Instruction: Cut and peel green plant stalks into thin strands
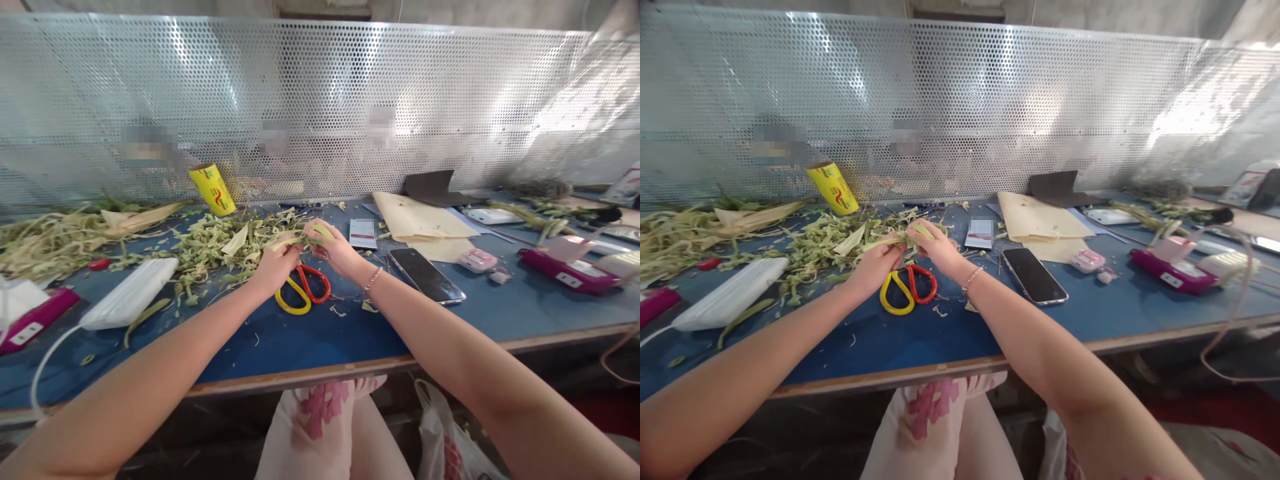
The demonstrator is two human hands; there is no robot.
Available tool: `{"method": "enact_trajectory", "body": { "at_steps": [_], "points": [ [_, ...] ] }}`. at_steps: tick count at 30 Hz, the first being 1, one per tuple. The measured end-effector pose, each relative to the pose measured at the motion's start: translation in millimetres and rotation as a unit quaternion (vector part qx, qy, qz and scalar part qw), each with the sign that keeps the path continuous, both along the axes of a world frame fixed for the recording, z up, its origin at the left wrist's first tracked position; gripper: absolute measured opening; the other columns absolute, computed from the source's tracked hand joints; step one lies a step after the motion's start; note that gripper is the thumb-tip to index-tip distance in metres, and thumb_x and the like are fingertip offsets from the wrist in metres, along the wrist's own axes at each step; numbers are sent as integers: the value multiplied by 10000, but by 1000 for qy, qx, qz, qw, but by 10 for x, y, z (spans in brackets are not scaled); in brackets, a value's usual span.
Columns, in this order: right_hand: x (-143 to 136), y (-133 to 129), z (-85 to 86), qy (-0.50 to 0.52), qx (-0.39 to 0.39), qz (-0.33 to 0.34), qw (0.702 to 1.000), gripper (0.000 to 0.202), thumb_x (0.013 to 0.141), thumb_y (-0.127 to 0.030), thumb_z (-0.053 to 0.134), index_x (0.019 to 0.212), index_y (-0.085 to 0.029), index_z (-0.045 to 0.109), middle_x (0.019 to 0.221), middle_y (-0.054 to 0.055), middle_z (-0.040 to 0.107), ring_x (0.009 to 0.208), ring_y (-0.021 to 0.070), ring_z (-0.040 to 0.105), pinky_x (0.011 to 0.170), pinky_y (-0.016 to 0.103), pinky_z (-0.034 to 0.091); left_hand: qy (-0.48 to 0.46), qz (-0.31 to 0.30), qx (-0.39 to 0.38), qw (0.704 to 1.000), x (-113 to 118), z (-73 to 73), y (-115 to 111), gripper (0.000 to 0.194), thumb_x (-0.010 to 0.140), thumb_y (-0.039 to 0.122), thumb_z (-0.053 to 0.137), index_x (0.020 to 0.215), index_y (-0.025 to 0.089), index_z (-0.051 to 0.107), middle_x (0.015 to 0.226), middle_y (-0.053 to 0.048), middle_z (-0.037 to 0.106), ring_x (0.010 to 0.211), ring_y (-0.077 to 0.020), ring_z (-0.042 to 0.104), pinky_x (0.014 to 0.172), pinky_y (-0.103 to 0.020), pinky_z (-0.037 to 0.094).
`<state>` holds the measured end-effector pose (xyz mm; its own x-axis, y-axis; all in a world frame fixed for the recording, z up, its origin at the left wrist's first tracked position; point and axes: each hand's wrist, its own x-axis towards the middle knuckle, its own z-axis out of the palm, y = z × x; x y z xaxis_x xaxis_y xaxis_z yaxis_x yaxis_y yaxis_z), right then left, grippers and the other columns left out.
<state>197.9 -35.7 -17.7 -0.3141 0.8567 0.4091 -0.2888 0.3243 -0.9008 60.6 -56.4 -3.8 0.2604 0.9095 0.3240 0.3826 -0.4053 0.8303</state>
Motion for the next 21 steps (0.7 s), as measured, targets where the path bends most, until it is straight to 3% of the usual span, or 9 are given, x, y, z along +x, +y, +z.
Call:
{"method": "enact_trajectory", "body": {
  "at_steps": [5,9,12,16,18,21],
  "points": [
    [66,-21,11,-51,82,29,995,201,721,-279,586,854,-195,461,722,-43,444,599,64,403,537,202,335,4,-18,49,999,-33,-42,-6,69,786,193,405,768,190,471,516,48,491,484,-101,474,520,-233,379],
    [95,17,12,-94,139,29,985,262,699,-269,610,873,-207,424,779,-31,458,686,83,471,647,233,413,1,-1,112,994,-76,-100,44,109,778,236,451,859,192,510,605,29,544,531,-110,526,533,-237,414],
    [117,54,16,-158,214,-69,961,235,708,-288,617,850,-208,448,831,-2,493,773,118,500,725,282,432,24,13,174,984,-116,-92,95,153,805,277,429,879,184,526,696,-4,591,599,-122,559,586,-252,438],
    [148,51,40,-265,323,-256,872,205,705,-281,645,860,-200,536,939,51,529,966,190,480,884,380,371,75,58,220,971,-157,-66,156,138,812,247,415,861,182,527,788,-27,623,691,-134,571,632,-252,430],
    [154,30,48,-316,331,-302,836,205,714,-291,642,875,-204,551,970,62,541,990,213,473,895,406,349,103,105,223,964,-174,-68,184,113,805,220,418,844,184,519,749,-19,614,657,-133,554,605,-248,409],
    [148,-8,51,-368,327,-321,809,231,736,-350,620,907,-208,556,978,69,564,979,227,480,864,397,348,132,146,214,957,-200,-80,221,119,824,223,399,858,191,508,679,-3,594,573,-127,519,560,-249,375]
  ]
}}
